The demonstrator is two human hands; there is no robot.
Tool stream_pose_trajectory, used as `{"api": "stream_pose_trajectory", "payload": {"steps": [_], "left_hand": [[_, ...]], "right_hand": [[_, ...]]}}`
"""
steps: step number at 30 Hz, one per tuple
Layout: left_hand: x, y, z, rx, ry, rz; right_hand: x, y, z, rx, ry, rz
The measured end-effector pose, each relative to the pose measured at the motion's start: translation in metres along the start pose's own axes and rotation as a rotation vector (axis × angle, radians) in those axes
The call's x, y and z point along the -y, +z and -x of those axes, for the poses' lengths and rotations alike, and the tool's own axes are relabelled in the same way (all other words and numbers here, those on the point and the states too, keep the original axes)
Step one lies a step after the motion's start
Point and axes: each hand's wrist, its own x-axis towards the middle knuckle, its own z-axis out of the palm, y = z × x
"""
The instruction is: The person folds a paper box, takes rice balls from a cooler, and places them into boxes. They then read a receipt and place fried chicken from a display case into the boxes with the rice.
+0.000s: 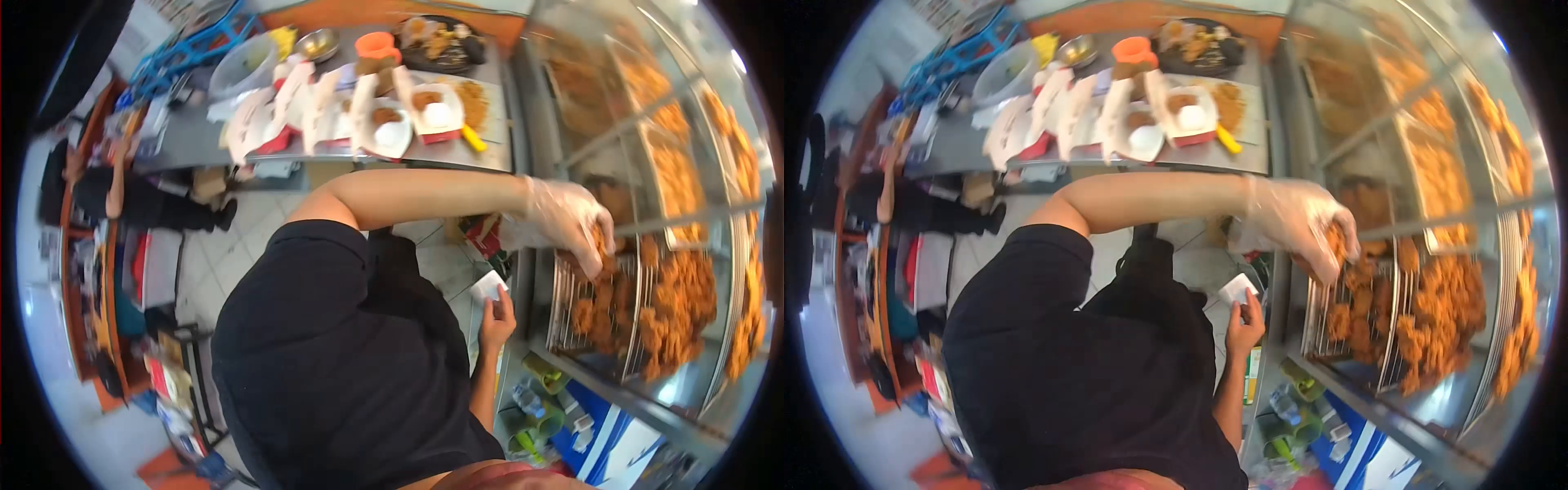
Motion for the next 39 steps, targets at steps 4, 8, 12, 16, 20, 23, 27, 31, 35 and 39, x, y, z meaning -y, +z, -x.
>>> {"api": "stream_pose_trajectory", "payload": {"steps": [4,8,12,16,20,23,27,31,35,39], "left_hand": [[0.066,-0.095,0.107,-0.364,0.055,0.251],[0.093,-0.163,0.240,-0.915,0.208,0.343],[0.181,-0.277,0.365,-1.313,-0.164,-0.177],[0.221,-0.357,0.413,-1.174,-0.835,-0.427],[0.248,-0.390,0.399,-1.037,-1.009,-0.522],[0.301,-0.405,0.378,-1.160,-1.015,-0.549],[0.369,-0.409,0.373,-1.143,-1.063,-0.596],[0.413,-0.405,0.385,-1.092,-1.030,-0.872],[0.343,-0.393,0.391,-1.171,-0.804,-0.892],[0.229,-0.348,0.352,-1.427,-0.490,-0.392]], "right_hand": [[0.006,0.020,-0.038,0.102,0.006,0.076],[0.020,0.058,-0.090,0.153,0.042,0.062],[0.055,0.131,-0.144,0.171,0.068,0.018],[0.115,0.217,-0.196,0.193,0.000,0.022],[0.185,0.290,-0.237,0.184,-0.175,-0.006],[0.239,0.331,-0.246,0.173,-0.288,-0.056],[0.280,0.359,-0.240,0.172,-0.273,-0.148],[0.278,0.362,-0.244,0.253,-0.248,-0.149],[0.284,0.366,-0.251,0.308,-0.233,-0.186],[0.295,0.364,-0.267,0.333,-0.261,-0.243]]}}
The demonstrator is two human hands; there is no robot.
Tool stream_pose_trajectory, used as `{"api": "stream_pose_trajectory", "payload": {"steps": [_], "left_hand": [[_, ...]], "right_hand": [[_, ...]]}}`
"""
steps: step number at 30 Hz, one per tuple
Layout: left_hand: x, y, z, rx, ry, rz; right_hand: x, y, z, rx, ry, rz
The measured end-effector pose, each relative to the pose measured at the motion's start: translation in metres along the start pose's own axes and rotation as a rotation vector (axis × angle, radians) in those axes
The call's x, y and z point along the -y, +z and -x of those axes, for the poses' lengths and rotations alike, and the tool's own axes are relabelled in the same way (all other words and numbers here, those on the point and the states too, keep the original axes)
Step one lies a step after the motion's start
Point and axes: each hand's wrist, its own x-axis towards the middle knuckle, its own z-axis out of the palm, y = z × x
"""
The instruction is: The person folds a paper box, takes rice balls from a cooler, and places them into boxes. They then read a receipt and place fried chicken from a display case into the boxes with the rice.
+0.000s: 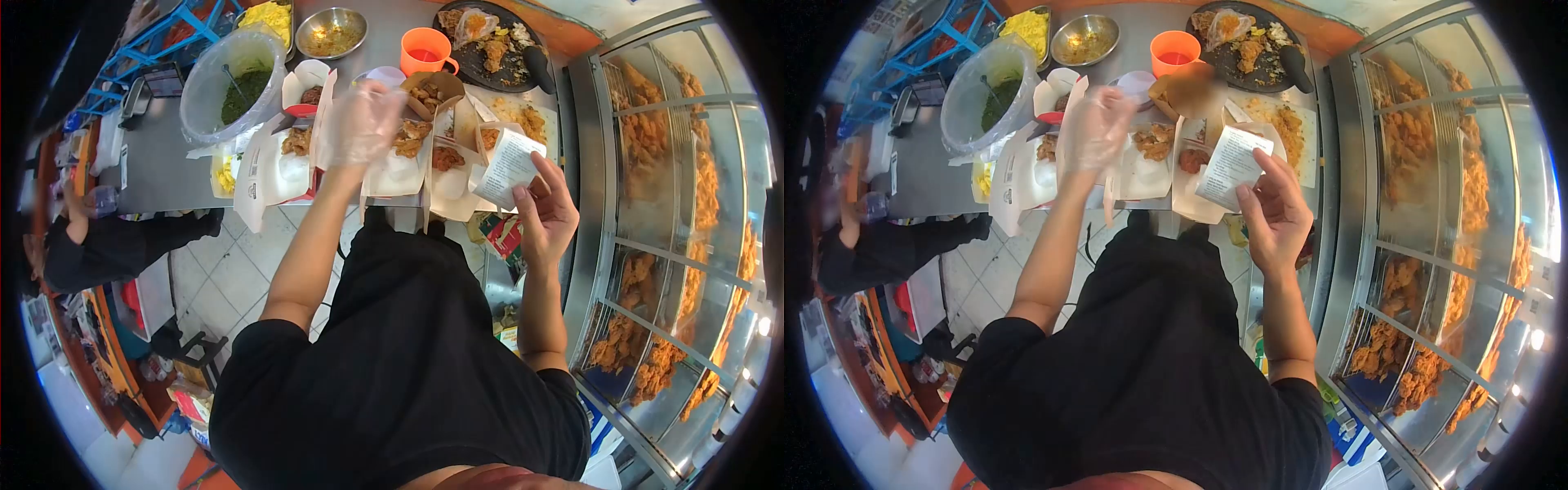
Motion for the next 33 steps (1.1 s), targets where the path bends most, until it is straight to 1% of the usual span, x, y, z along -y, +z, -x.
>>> {"api": "stream_pose_trajectory", "payload": {"steps": [2,4,6,8,10,11,12,14,15,16,19,22,25,28,31,33], "left_hand": [[-0.021,0.024,0.020,0.070,0.048,0.173],[-0.015,0.048,0.029,0.143,0.058,-0.063],[0.001,0.076,0.031,0.102,-0.020,-0.215],[0.030,0.109,0.023,-0.036,-0.186,-0.281],[0.084,0.137,0.006,-0.014,-0.343,0.271],[0.081,0.133,0.001,-0.010,-0.409,0.552],[0.066,0.132,0.007,-0.249,-0.469,0.789],[0.085,0.130,0.006,-0.124,-0.402,0.450],[0.071,0.117,0.007,-0.061,-0.366,0.278],[0.055,0.105,0.005,0.101,-0.383,-0.120],[0.044,0.125,0.008,0.055,-0.434,-0.380],[0.059,0.138,-0.012,0.350,-0.487,-0.472],[0.076,0.158,-0.016,0.151,-0.516,-0.450],[0.133,0.193,-0.027,0.139,-0.419,-0.495],[0.093,0.160,-0.023,0.258,-0.364,-0.462],[0.104,0.160,-0.030,0.257,-0.310,-0.430]], "right_hand": [[0.000,-0.006,-0.003,0.005,-0.016,-0.021],[0.000,-0.012,-0.006,0.009,-0.037,-0.040],[-0.001,-0.021,-0.006,-0.012,-0.058,-0.067],[-0.005,-0.033,-0.001,-0.034,-0.057,-0.073],[-0.012,-0.054,0.006,-0.043,-0.029,-0.054],[-0.013,-0.061,0.008,-0.049,-0.018,-0.044],[-0.013,-0.068,0.009,-0.054,-0.008,-0.035],[-0.010,-0.074,0.012,-0.082,0.020,-0.042],[-0.011,-0.077,0.013,-0.094,0.019,-0.041],[-0.014,-0.082,0.015,-0.106,0.019,-0.040],[-0.023,-0.092,0.018,-0.122,0.035,-0.042],[-0.022,-0.094,0.021,-0.124,0.053,-0.035],[-0.025,-0.091,0.021,-0.123,0.049,-0.041],[-0.031,-0.089,0.022,-0.110,0.046,-0.066],[-0.030,-0.083,0.022,-0.110,0.065,-0.092],[-0.031,-0.085,0.022,-0.108,0.069,-0.098]]}}
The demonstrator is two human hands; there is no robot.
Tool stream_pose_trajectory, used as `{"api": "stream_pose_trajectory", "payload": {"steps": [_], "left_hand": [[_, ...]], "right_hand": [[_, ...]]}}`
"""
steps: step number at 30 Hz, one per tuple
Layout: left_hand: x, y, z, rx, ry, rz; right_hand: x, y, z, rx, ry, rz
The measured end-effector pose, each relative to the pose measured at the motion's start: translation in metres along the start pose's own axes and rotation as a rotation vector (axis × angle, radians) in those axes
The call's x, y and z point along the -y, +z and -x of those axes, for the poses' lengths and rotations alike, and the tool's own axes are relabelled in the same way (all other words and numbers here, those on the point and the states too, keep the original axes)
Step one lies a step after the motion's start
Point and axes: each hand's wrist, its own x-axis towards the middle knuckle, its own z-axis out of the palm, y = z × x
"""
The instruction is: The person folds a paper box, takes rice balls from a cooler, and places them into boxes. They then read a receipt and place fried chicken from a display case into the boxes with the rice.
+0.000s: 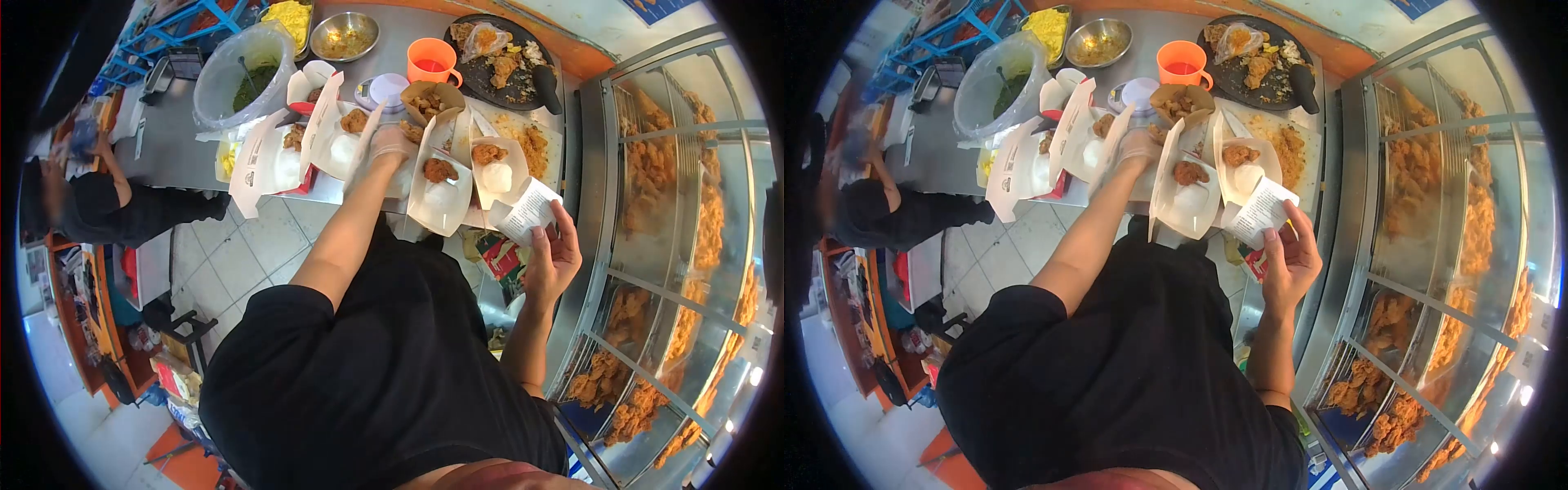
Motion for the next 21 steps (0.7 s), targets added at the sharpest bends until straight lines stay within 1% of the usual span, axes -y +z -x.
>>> {"api": "stream_pose_trajectory", "payload": {"steps": [2,4,5,8,9,11,13,14,15,18,21], "left_hand": [[0.005,-0.006,-0.002,0.009,0.036,-0.025],[-0.008,-0.029,0.005,0.036,0.059,-0.092],[-0.006,-0.041,0.005,0.080,0.260,-0.238],[-0.021,-0.085,0.026,0.009,0.388,-0.146],[-0.015,-0.077,0.011,0.024,0.436,-0.319],[-0.021,-0.070,-0.003,0.257,0.161,-0.320],[-0.009,-0.048,-0.020,0.322,0.086,-0.354],[0.014,-0.016,-0.035,0.276,0.156,-0.391],[0.025,0.002,-0.043,0.235,0.226,-0.430],[0.001,-0.021,-0.006,0.186,0.226,-0.323],[-0.008,-0.015,-0.002,0.169,0.205,-0.365]], "right_hand": [[-0.001,-0.002,0.000,-0.025,0.011,0.010],[-0.003,-0.005,-0.002,-0.049,0.021,0.009],[-0.003,-0.007,-0.003,-0.055,0.019,0.011],[-0.005,-0.007,-0.007,-0.081,0.001,-0.006],[-0.002,-0.006,-0.009,-0.089,0.009,-0.010],[-0.001,-0.005,-0.008,-0.096,0.014,-0.025],[-0.003,-0.006,-0.009,-0.101,-0.002,-0.042],[-0.004,-0.008,-0.010,-0.105,-0.014,-0.034],[-0.004,-0.011,-0.007,-0.113,-0.022,-0.025],[-0.006,-0.019,0.000,-0.161,0.000,-0.012],[-0.010,-0.024,0.000,-0.173,0.013,-0.015]]}}
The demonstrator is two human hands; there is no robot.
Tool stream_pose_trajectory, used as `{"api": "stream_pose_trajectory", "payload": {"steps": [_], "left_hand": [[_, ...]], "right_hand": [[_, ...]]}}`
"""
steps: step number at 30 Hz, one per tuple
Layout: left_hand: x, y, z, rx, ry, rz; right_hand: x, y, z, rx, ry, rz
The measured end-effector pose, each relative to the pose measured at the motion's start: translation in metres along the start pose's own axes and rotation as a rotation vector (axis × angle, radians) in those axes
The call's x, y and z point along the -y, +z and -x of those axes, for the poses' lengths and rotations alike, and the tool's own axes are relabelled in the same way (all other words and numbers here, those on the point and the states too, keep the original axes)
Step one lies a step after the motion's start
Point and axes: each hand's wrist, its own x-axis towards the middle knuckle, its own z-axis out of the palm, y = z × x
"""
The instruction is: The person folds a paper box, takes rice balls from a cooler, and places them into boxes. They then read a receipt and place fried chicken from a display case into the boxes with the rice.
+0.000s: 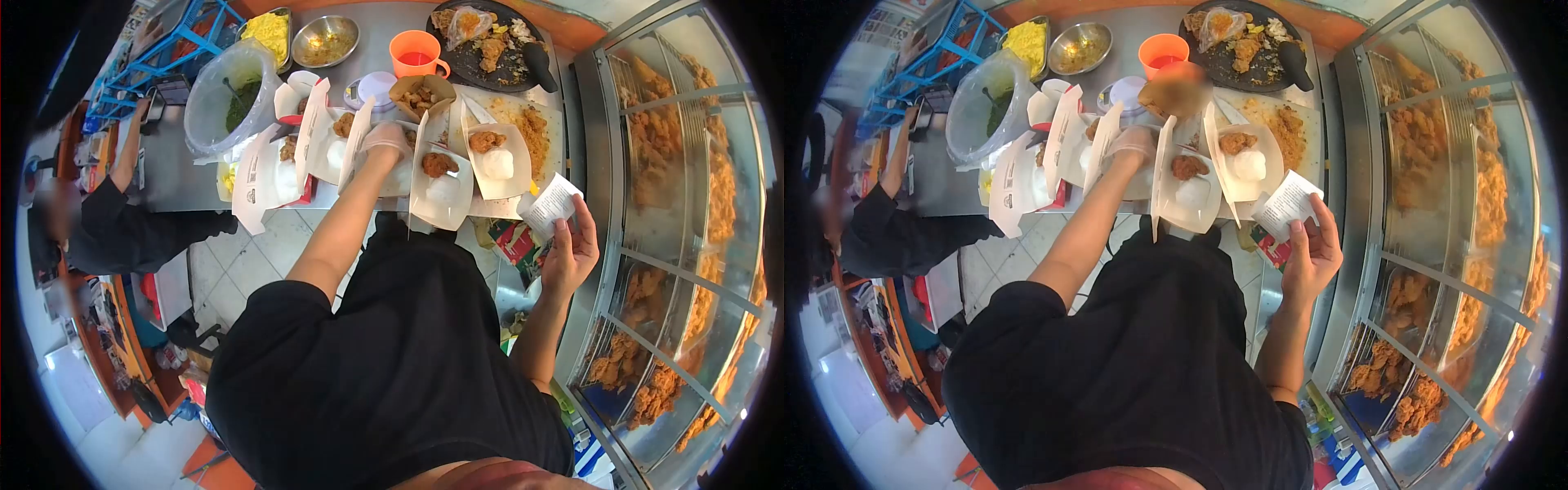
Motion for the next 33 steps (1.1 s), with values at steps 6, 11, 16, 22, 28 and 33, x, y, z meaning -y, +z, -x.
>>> {"api": "stream_pose_trajectory", "payload": {"steps": [6,11,16,22,28,33], "left_hand": [[-0.004,0.002,-0.011,-0.080,-0.007,-0.051],[-0.010,-0.055,0.012,0.071,0.131,-0.232],[-0.050,-0.179,0.038,0.084,0.077,-0.126],[-0.131,-0.234,-0.040,0.039,0.158,-0.042],[-0.187,-0.156,-0.171,-0.092,0.321,-0.123],[-0.194,-0.144,-0.166,-0.177,0.339,-0.142]], "right_hand": [[-0.002,0.004,-0.003,0.015,0.012,-0.011],[0.000,-0.001,-0.009,-0.026,0.014,-0.020],[-0.001,-0.012,-0.015,-0.043,0.013,-0.094],[0.001,-0.022,-0.008,-0.107,0.019,-0.127],[0.001,-0.037,0.026,-0.213,0.036,-0.040],[-0.006,-0.059,0.052,-0.388,0.059,-0.019]]}}
